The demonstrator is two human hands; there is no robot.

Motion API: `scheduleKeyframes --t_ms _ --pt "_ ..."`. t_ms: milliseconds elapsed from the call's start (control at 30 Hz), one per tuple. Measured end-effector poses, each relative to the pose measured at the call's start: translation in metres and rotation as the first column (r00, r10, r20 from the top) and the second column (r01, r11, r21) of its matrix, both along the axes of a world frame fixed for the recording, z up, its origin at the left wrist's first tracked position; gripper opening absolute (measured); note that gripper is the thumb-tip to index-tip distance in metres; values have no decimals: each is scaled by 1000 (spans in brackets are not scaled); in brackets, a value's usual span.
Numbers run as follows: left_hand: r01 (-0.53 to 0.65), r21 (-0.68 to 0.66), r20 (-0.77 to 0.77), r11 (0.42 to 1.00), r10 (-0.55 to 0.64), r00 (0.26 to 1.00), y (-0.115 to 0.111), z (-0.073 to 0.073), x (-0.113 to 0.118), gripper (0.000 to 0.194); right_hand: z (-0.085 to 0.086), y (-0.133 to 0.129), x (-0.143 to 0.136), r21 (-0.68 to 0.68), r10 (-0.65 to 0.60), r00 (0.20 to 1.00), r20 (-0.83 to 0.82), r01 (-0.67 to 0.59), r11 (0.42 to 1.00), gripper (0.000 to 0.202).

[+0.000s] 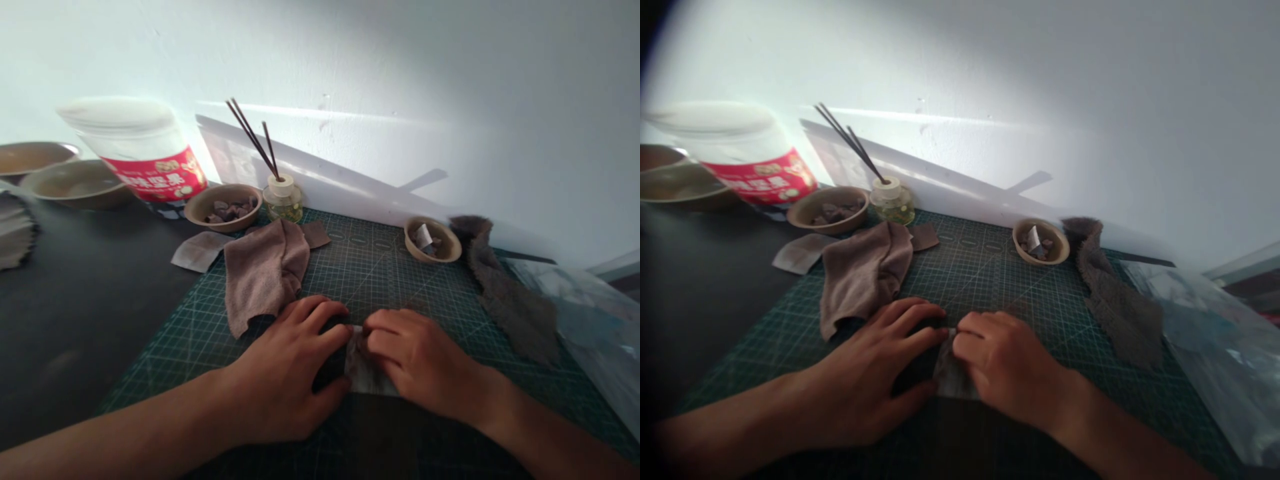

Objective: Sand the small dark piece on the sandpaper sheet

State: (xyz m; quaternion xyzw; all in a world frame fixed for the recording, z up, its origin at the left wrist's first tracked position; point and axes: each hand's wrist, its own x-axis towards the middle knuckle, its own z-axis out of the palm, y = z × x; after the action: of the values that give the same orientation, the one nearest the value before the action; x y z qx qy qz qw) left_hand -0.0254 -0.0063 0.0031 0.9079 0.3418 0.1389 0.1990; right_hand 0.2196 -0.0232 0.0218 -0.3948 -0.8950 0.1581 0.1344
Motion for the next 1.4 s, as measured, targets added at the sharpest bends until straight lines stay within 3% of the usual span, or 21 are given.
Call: scheduleKeyframes --t_ms 67,167,233,400,500,567,667,733,833,900,1033,1133,1200,1300,1367,1400 --pt "-2 -4 -1 1000 2 1000 0 1 0 41 3 2 2 -23 -43 998 38 44 999 15" --pt "0 -21 0 1000 0 1000 0 2 0 41 10 1 5 -158 86 992 89 -71 985 17" --pt "0 -28 -1 1000 0 1000 -1 2 0 42 9 -2 4 -171 144 988 54 -133 976 17" --pt "0 -28 -2 1000 0 1000 -1 4 0 42 2 -1 0 -54 -44 999 25 45 998 16" --pt "-4 -27 -6 1000 4 1000 -1 5 1 41 4 -3 -1 -142 79 995 60 -70 987 17" --pt "-4 -24 -9 1000 4 1000 0 6 1 41 3 -4 -3 -130 143 989 25 -139 982 17" --pt "3 -24 -13 1000 -4 1000 0 6 1 42 2 -2 -2 -25 14 1000 -4 -15 1000 15" --pt "-1 -25 -11 1000 0 1000 -1 6 1 42 4 0 1 -61 -31 999 34 33 998 16" --pt "-2 -30 -11 1000 2 1000 -1 6 1 41 9 -1 3 -196 124 990 62 -110 974 16" --pt "1 -32 -14 1000 -1 1000 -1 6 1 42 9 -2 2 -167 165 986 34 -157 973 16" --pt "2 -25 -10 1000 -2 1000 -1 6 1 42 9 1 4 -61 -19 1000 24 20 998 17" --pt "2 -17 -3 1000 -2 1000 -1 4 0 42 11 0 6 -194 99 994 55 -87 977 17" --pt "5 -16 -2 1000 -5 1000 -1 3 0 42 9 -2 5 -198 176 984 36 -165 966 16" --pt "7 -16 -3 1000 -7 1000 0 4 0 43 6 -2 3 -63 38 999 16 -37 997 15" --pt "6 -22 -11 1000 -6 1000 0 5 1 43 6 0 3 -51 -36 998 43 38 998 16" --pt "6 -23 -13 1000 -6 1000 0 5 1 42 6 -1 3 -81 -16 998 62 21 996 16"
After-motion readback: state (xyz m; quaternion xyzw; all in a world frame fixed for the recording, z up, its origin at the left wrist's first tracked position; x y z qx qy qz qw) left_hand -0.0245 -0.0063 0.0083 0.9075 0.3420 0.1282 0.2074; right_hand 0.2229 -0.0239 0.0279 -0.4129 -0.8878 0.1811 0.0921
